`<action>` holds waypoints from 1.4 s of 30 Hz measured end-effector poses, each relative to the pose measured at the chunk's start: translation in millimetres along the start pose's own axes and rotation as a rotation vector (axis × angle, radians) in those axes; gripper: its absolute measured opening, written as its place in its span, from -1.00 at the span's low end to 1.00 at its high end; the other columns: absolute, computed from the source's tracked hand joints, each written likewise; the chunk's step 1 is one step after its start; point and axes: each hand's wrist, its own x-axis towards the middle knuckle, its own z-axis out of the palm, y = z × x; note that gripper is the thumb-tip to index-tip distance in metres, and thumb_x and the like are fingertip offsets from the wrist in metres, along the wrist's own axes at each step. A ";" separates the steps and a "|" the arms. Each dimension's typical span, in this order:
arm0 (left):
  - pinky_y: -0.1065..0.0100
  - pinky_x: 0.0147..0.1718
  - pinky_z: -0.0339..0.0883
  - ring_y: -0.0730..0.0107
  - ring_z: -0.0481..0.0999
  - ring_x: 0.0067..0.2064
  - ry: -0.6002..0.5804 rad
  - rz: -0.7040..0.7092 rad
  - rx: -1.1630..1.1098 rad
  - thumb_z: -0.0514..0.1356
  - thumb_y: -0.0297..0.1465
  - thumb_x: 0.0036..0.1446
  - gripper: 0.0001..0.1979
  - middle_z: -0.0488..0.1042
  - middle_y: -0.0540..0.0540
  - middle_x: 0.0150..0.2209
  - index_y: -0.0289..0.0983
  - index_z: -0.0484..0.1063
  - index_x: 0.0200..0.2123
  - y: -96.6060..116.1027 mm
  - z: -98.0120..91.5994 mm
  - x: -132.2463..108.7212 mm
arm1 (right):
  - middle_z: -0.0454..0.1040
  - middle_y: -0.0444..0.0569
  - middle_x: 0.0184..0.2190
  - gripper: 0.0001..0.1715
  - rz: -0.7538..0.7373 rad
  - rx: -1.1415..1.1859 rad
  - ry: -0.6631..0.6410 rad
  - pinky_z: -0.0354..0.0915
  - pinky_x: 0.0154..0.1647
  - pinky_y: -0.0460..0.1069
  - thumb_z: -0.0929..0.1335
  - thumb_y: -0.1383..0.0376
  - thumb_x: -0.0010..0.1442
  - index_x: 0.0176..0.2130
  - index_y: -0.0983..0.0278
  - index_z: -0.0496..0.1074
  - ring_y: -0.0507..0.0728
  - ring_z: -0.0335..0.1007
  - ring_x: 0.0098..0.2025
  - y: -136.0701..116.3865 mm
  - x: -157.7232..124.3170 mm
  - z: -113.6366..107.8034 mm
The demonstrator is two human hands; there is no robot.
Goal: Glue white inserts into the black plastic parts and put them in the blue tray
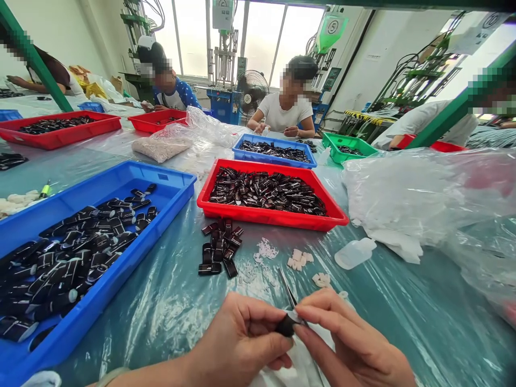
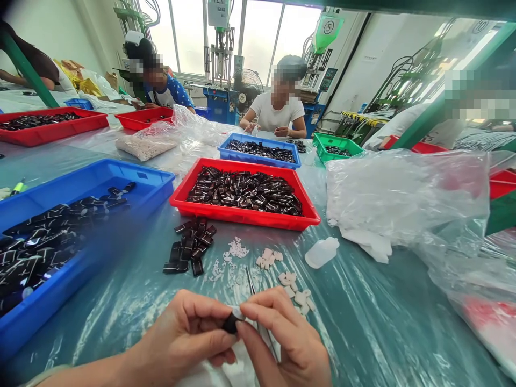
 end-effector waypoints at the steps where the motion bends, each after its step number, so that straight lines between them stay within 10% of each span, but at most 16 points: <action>1: 0.55 -0.48 0.28 0.57 0.40 -0.52 0.005 0.010 0.020 0.24 -0.42 -0.07 -0.88 0.37 0.01 -0.59 -0.37 0.54 -0.46 0.8 0.3 -0.3 | 0.42 -0.10 -0.40 -0.64 0.001 -0.003 -0.006 0.37 -0.37 -0.08 0.37 0.52 0.04 -0.21 0.12 0.43 0.07 0.39 -0.38 0.6 -0.3 0.2; 32: 0.49 -0.48 0.27 0.51 0.35 -0.53 0.021 0.056 0.186 0.13 -0.47 -0.05 -0.85 0.18 0.05 -0.64 -0.37 0.40 -0.61 -2.7 -1.2 -3.4 | 0.38 -0.09 -0.37 -0.51 -0.045 -0.042 -0.133 0.37 -0.41 -0.09 0.33 0.56 0.08 -0.09 0.07 0.41 0.05 0.39 -0.37 6.8 -3.7 -0.8; 42: 0.53 -0.46 0.33 0.53 0.44 -0.50 0.007 0.047 0.073 0.21 -0.43 -0.06 -0.86 0.38 0.00 -0.57 -0.35 0.56 -0.42 3.7 2.0 -2.2 | 0.43 -0.15 -0.38 -0.63 0.049 -0.021 0.103 0.35 -0.31 -0.16 0.38 0.46 0.04 -0.15 0.10 0.39 0.02 0.39 -0.33 11.0 -9.0 7.3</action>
